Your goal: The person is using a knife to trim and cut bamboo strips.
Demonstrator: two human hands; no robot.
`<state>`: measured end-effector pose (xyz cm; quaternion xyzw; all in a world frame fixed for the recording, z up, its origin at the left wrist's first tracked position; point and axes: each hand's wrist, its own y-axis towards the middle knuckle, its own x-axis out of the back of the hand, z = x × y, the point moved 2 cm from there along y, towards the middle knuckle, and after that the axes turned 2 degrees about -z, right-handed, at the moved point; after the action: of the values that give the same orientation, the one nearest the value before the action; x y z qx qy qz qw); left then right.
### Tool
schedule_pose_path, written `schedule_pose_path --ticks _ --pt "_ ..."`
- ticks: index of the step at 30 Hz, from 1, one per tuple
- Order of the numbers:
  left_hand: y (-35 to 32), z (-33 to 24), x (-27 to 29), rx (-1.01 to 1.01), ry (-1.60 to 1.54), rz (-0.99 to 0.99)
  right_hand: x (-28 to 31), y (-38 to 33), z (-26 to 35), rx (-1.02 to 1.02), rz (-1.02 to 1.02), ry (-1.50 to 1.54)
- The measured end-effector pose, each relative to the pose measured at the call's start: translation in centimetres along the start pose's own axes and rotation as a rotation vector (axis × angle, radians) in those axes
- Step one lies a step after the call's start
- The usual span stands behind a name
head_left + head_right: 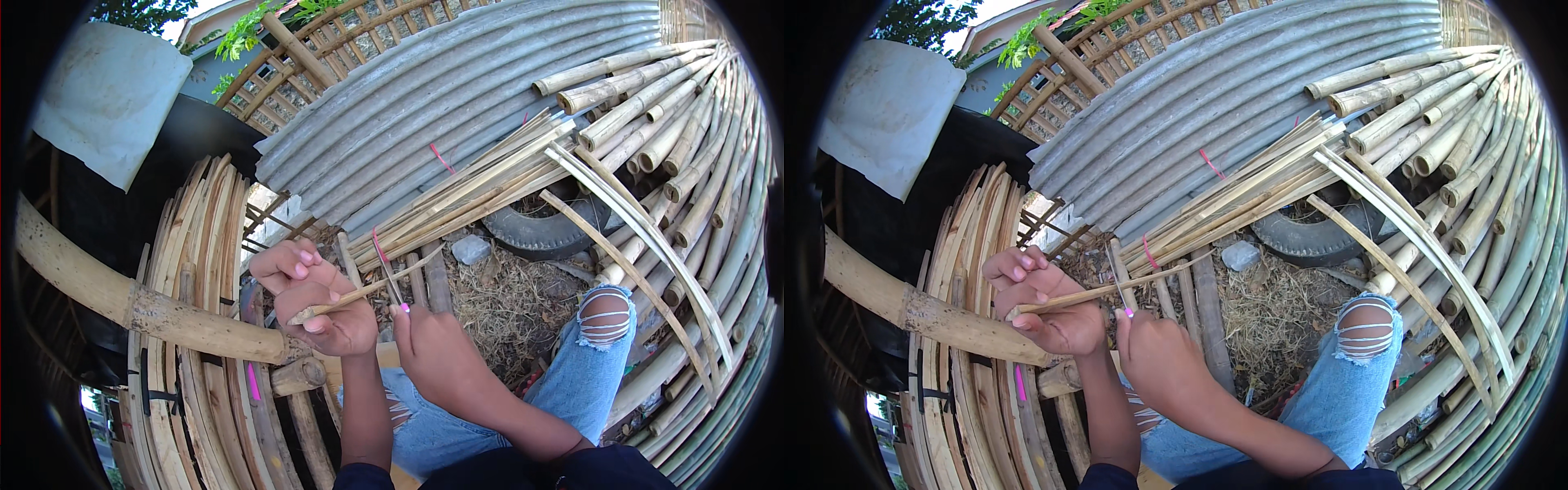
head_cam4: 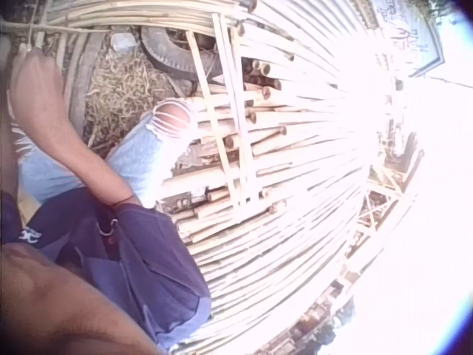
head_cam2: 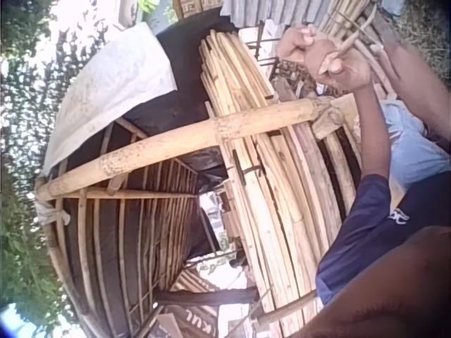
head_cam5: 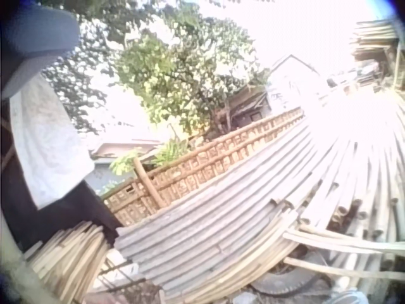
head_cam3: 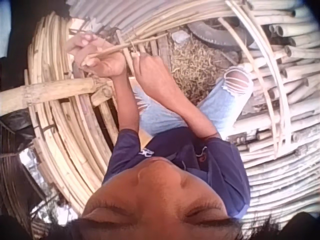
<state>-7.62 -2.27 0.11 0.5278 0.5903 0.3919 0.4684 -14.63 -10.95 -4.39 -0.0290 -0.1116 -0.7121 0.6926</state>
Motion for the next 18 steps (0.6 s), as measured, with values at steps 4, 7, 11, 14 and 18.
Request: schedule_pose_path --ticks 4,7,11,14,18 --pt "0.2 -0.1 -0.8 -0.038 -0.024 0.041 1.8 -1.4 3.4 0.098 0.022 0.008" --pt "0.0 -0.3 -0.5 -0.009 0.038 0.007 -0.5 0.2 -1.2 0.047 0.096 -0.109" --pt "0.1 -0.4 -0.8 -0.032 -0.008 0.023 1.4 -0.8 0.8 0.289 0.069 -0.053" --pt "-0.1 -0.1 -0.5 -0.042 -0.047 0.004 1.1 -1.0 1.0 0.188 0.124 0.005" --pt "0.0 -0.4 -1.0 -0.019 -0.016 0.015 1.3 -0.7 1.3 0.202 0.142 -0.139"
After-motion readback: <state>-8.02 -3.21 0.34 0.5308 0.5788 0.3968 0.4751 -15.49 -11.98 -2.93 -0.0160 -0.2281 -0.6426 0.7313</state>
